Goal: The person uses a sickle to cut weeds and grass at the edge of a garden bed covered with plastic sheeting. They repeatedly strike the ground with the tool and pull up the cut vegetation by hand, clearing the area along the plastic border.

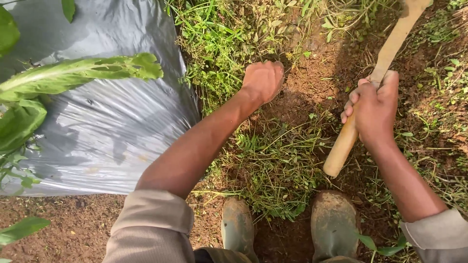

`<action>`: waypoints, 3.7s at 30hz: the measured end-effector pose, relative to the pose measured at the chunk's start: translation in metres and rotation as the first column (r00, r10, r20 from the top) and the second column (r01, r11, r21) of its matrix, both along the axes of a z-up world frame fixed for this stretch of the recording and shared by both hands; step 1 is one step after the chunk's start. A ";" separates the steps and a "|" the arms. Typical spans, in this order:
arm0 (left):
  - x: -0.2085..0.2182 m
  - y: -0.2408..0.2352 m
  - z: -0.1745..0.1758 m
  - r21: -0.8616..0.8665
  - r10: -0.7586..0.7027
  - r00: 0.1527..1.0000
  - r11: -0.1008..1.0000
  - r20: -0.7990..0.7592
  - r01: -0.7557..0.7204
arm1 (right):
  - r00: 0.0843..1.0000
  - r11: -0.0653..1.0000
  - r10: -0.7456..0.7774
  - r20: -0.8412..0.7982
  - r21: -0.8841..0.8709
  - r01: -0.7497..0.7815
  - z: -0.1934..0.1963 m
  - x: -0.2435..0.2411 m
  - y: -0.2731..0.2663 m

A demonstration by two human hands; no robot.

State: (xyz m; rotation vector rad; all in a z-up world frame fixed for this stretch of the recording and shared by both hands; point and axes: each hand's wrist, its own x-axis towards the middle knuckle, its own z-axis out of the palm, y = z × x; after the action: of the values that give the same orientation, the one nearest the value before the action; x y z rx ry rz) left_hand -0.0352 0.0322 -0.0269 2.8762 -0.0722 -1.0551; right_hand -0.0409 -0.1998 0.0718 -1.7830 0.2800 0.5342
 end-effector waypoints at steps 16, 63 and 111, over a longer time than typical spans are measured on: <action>-0.026 -0.008 0.016 0.143 -0.357 0.934 0.924 -0.016 0.355 | 1.000 0.997 0.016 0.027 -0.073 -0.014 0.007 -0.017 -0.009; -0.037 -0.005 -0.001 0.042 -0.224 0.947 0.975 0.232 0.220 | 0.963 0.956 0.252 0.092 -0.180 -0.233 0.011 -0.040 -0.015; -0.062 0.001 0.027 0.049 -0.390 0.917 0.921 0.085 0.387 | 0.931 0.936 0.343 0.128 -0.125 -0.328 0.013 -0.028 0.000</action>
State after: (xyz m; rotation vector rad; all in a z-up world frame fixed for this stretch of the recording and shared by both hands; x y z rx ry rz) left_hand -0.0969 0.0332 0.0002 3.0115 -0.6653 -0.9746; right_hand -0.0692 -0.2000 0.0844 -1.9721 -0.1083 0.6338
